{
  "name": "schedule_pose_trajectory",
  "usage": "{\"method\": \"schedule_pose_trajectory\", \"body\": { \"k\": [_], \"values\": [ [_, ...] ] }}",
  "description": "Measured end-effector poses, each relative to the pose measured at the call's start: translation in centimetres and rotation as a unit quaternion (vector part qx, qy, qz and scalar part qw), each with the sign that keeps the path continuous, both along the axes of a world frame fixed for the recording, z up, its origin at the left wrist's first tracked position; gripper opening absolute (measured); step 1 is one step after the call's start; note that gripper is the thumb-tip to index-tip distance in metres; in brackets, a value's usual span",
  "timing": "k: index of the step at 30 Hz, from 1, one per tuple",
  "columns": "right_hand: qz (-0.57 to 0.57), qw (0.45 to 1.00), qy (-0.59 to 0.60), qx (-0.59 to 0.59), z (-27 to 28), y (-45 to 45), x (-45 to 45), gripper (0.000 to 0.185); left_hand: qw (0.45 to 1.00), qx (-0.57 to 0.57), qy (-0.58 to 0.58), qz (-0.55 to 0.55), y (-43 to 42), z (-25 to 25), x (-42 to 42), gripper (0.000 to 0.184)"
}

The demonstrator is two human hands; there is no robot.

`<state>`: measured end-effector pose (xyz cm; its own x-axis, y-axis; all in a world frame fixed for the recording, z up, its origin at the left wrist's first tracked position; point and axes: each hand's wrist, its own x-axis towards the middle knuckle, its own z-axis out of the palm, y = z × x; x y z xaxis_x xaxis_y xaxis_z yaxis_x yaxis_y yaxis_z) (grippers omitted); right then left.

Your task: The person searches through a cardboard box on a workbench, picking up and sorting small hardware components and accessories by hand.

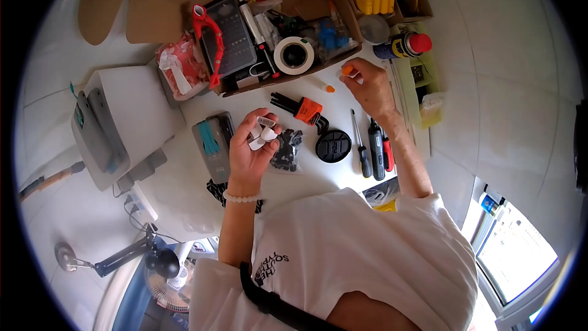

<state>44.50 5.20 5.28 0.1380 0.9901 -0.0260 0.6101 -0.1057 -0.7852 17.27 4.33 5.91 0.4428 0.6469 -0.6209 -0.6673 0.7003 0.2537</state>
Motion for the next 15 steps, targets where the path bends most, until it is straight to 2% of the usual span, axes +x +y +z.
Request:
{"method": "schedule_pose_trajectory", "body": {
  "k": [2,4,8,11,15],
  "values": [
    [-0.011,1.0,-0.006,0.005,-3.2,-1.3,0.0,0.017,1.0,-0.013,0.001,-0.001,0.1,0.0,0.3,0.024],
    [-0.009,0.999,-0.018,0.028,-4.3,-1.5,-0.4,0.02,1.0,-0.006,-0.002,-0.004,0.2,0.2,0.6,0.024],
    [0.012,0.999,-0.034,-0.003,-5.8,-1.7,-0.7,0.021,1.0,0.0,-0.005,-0.001,0.5,0.5,0.9,0.023],
    [0.023,0.999,-0.033,-0.004,-5.2,-1.8,-0.5,0.023,1.0,-0.003,-0.008,0.007,0.5,0.4,0.8,0.023],
    [0.045,0.987,-0.155,-0.009,0.0,-1.5,0.1,0.03,1.0,0.004,-0.013,0.014,0.5,-0.3,0.1,0.023]
  ]
}}
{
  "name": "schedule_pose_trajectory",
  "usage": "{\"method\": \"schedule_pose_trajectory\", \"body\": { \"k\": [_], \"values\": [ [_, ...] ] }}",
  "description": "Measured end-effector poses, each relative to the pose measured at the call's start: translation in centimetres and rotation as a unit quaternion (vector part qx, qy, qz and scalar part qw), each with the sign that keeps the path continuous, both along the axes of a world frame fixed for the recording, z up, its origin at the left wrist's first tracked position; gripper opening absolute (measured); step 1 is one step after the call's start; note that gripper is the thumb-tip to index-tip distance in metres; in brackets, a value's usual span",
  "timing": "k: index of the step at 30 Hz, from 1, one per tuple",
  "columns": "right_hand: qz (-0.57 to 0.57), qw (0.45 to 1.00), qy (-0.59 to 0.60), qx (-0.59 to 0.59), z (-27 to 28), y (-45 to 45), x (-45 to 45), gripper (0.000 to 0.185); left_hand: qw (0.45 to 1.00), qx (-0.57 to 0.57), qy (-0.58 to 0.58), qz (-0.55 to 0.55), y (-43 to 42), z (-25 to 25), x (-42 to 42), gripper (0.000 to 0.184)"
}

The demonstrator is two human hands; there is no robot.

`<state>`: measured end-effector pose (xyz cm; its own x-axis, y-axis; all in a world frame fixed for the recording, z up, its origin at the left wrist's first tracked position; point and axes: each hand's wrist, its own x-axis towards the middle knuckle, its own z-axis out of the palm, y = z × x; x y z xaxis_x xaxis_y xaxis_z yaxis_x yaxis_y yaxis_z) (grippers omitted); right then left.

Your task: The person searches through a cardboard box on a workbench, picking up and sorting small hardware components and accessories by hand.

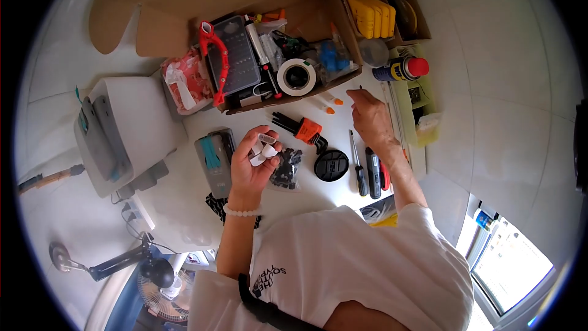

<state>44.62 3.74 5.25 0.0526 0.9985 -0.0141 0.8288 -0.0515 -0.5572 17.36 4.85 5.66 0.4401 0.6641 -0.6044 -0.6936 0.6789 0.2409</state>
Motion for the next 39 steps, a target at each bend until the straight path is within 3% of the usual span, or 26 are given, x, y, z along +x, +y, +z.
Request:
{"method": "schedule_pose_trajectory", "body": {
  "k": [4,8,12,14,15,17,23,30,32,36,38,39],
  "values": [
    [-0.02,0.989,-0.026,0.146,4.2,5.8,-0.9,0.027,1.0,0.0,0.019,-0.013,-0.2,-0.3,0.0,0.027],
    [0.037,0.971,-0.236,-0.012,1.8,13.7,-2.0,0.015,0.999,0.003,0.028,-0.025,-0.1,0.8,0.6,0.028],
    [0.063,0.966,-0.25,0.012,-2.8,17.4,-1.9,0.013,1.0,0.001,0.022,-0.023,-0.3,1.7,0.1,0.028],
    [0.078,0.94,-0.333,-0.004,-3.9,18.0,-1.4,0.015,1.0,0.003,0.014,-0.01,-0.6,1.4,-0.3,0.027],
    [0.079,0.939,-0.334,-0.003,-4.2,18.7,-1.5,0.015,1.0,0.001,0.016,-0.003,-0.8,1.2,-0.6,0.026],
    [0.075,0.929,-0.334,-0.143,-4.8,20.0,-1.7,0.015,1.0,-0.006,0.03,0.004,-1.1,0.9,-1.1,0.026],
    [0.114,0.933,-0.315,-0.133,-4.7,19.7,-0.9,0.018,1.0,-0.009,0.024,-0.002,-1.1,0.6,-0.9,0.026],
    [0.085,0.936,-0.3,-0.163,-3.3,19.8,-1.4,0.018,1.0,0.005,0.006,-0.008,-0.7,0.7,-0.6,0.026],
    [0.14,0.956,-0.256,-0.04,-3.1,18.8,-0.7,0.017,1.0,-0.004,0.013,-0.005,-0.8,0.6,-0.7,0.026],
    [0.184,0.957,-0.207,-0.086,-2.3,19.3,0.5,0.02,1.0,-0.011,0.013,0.001,-0.9,0.4,-1.0,0.026],
    [0.196,0.978,-0.056,0.048,-2.7,19.4,2.1,0.022,1.0,-0.007,0.011,0.001,-1.0,0.4,-1.0,0.026],
    [0.195,0.978,-0.055,0.048,-2.1,19.2,2.5,0.022,1.0,-0.003,0.009,0.001,-1.1,0.4,-1.0,0.026]
  ]
}}
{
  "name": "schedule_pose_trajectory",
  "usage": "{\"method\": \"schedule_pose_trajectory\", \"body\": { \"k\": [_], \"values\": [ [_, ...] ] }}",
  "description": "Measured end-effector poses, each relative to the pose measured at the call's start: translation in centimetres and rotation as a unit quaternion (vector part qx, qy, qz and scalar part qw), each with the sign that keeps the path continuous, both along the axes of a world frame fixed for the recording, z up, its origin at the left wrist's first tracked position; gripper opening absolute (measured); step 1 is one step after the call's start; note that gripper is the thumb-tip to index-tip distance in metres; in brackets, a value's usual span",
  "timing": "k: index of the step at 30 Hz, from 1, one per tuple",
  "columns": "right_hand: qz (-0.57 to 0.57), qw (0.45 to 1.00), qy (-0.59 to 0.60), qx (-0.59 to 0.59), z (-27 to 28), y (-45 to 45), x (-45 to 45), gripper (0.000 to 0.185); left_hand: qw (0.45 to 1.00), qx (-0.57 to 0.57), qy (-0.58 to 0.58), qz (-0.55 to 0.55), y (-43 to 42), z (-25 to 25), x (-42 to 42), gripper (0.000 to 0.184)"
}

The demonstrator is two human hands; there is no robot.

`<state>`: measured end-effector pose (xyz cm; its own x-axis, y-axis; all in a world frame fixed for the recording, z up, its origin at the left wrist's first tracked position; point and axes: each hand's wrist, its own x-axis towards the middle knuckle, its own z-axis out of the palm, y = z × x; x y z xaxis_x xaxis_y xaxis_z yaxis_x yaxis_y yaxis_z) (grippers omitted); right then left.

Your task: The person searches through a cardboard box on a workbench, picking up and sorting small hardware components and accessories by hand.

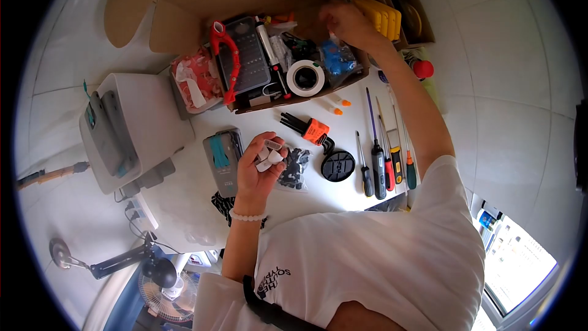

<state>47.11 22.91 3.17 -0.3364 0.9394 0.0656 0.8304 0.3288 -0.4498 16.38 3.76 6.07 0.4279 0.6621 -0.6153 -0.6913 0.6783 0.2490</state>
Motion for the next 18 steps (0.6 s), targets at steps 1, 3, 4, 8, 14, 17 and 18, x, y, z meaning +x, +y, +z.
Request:
{"method": "schedule_pose_trajectory", "body": {
  "k": [1,3,4,8,14,17,18],
  "values": [
    [-0.042,0.993,0.109,-0.029,1.3,-0.4,0.2,0.021,1.0,0.0,0.001,-0.001,0.0,0.0,0.0,0.026],
    [-0.086,0.971,0.215,-0.056,3.3,-1.5,0.6,0.019,1.0,-0.001,0.006,-0.002,-0.1,0.1,0.0,0.026],
    [-0.115,0.954,0.272,-0.049,4.0,-2.3,0.9,0.018,1.0,-0.001,0.005,-0.005,-0.1,0.1,0.2,0.026],
    [-0.182,0.909,0.371,-0.049,6.0,-6.3,1.4,0.014,1.0,0.0,0.016,-0.01,-0.2,0.3,0.4,0.027],
    [-0.274,0.891,0.36,-0.044,6.3,-14.1,1.0,0.016,1.0,-0.005,0.019,-0.02,-0.2,0.7,1.2,0.024],
    [-0.238,0.932,0.269,0.038,4.3,-17.8,0.1,0.016,1.0,0.0,0.0,-0.022,-0.4,0.2,1.2,0.024],
    [-0.231,0.947,0.211,0.073,3.7,-18.6,-0.4,0.016,1.0,-0.004,-0.002,-0.023,-0.5,0.2,1.2,0.023]
  ]
}}
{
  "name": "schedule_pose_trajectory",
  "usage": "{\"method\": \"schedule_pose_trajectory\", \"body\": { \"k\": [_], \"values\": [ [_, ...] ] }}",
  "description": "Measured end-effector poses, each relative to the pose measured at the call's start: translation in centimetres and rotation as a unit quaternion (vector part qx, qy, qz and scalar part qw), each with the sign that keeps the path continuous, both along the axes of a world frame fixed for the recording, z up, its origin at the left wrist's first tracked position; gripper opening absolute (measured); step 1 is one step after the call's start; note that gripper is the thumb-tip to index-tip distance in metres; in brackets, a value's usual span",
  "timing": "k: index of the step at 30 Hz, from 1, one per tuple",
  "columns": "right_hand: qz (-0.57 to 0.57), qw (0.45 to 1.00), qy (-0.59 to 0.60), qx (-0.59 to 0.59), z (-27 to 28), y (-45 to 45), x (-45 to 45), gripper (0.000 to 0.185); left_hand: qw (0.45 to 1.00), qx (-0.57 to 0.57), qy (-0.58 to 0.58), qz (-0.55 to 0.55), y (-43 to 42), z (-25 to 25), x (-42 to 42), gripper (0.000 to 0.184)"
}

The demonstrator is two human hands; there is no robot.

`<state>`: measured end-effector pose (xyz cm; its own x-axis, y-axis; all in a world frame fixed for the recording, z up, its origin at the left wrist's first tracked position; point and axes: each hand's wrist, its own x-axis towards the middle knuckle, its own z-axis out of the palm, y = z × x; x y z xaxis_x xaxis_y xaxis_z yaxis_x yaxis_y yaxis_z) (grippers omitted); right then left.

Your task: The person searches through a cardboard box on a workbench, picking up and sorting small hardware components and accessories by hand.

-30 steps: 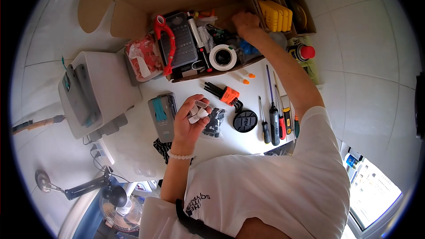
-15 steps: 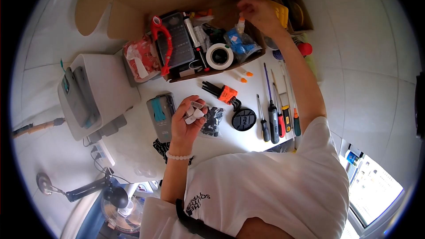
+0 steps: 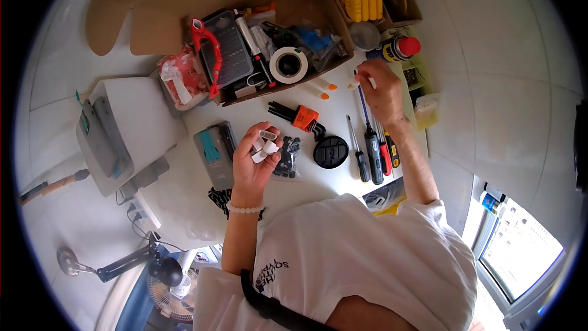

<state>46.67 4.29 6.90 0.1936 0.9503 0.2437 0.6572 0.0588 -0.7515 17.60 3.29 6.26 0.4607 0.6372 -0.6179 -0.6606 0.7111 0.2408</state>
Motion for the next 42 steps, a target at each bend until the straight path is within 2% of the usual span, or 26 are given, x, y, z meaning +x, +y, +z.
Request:
{"method": "schedule_pose_trajectory", "body": {
  "k": [2,10,14,19,21,23,24,25,28,31,35,38,41,42],
  "values": [
    [0.001,0.994,-0.107,0.015,-0.8,-1.3,-0.9,0.016,1.0,-0.003,-0.002,-0.003,-0.1,0.0,0.2,0.023],
    [0.002,0.992,-0.124,0.033,-5.8,-2.3,-2.0,0.014,1.0,-0.002,-0.003,-0.003,0.0,0.2,0.3,0.023],
    [0.015,0.993,-0.118,0.014,-5.3,-2.3,-1.9,0.016,1.0,-0.008,0.009,0.005,-0.1,-0.1,0.0,0.023],
    [0.007,0.993,-0.114,0.027,-1.4,-0.8,-2.0,0.028,1.0,0.002,0.002,0.004,-0.2,-0.3,-0.3,0.024],
    [0.005,0.993,-0.118,0.028,-0.6,0.7,-2.0,0.027,1.0,0.0,0.005,0.004,-0.1,-0.3,-0.3,0.024],
    [0.017,0.986,-0.144,0.081,0.0,2.8,-2.2,0.027,1.0,-0.002,0.009,0.004,-0.1,-0.1,-0.3,0.024],
    [0.052,0.989,-0.138,0.025,0.7,3.7,-2.4,0.033,1.0,0.0,0.008,0.002,0.0,0.1,-0.2,0.023],
    [0.052,0.989,-0.138,0.026,0.4,4.5,-2.6,0.033,1.0,0.004,0.007,0.0,0.1,0.2,-0.1,0.023],
    [0.153,0.96,-0.225,-0.062,-1.7,7.0,-2.6,0.054,1.0,0.02,0.007,-0.01,0.1,-0.1,-0.5,0.028],
    [0.159,0.948,-0.254,-0.106,-3.5,8.4,-2.6,0.057,1.0,0.018,0.013,0.0,0.0,0.1,-0.8,0.028],
    [0.156,0.947,-0.267,-0.086,-4.2,8.9,-2.5,0.048,1.0,0.013,0.019,0.013,-0.4,0.1,-1.5,0.028],
    [0.13,0.955,-0.222,-0.149,-3.8,9.2,-2.1,0.039,0.999,-0.006,0.029,0.03,-0.7,0.5,-1.7,0.023],
    [0.094,0.97,-0.192,-0.116,-3.7,9.1,-1.4,0.031,0.999,0.002,0.028,0.028,-1.0,0.3,-1.8,0.023],
    [0.078,0.984,-0.138,-0.081,-3.5,9.1,-1.1,0.027,0.999,0.005,0.022,0.027,-1.1,0.4,-1.8,0.024]
  ]
}}
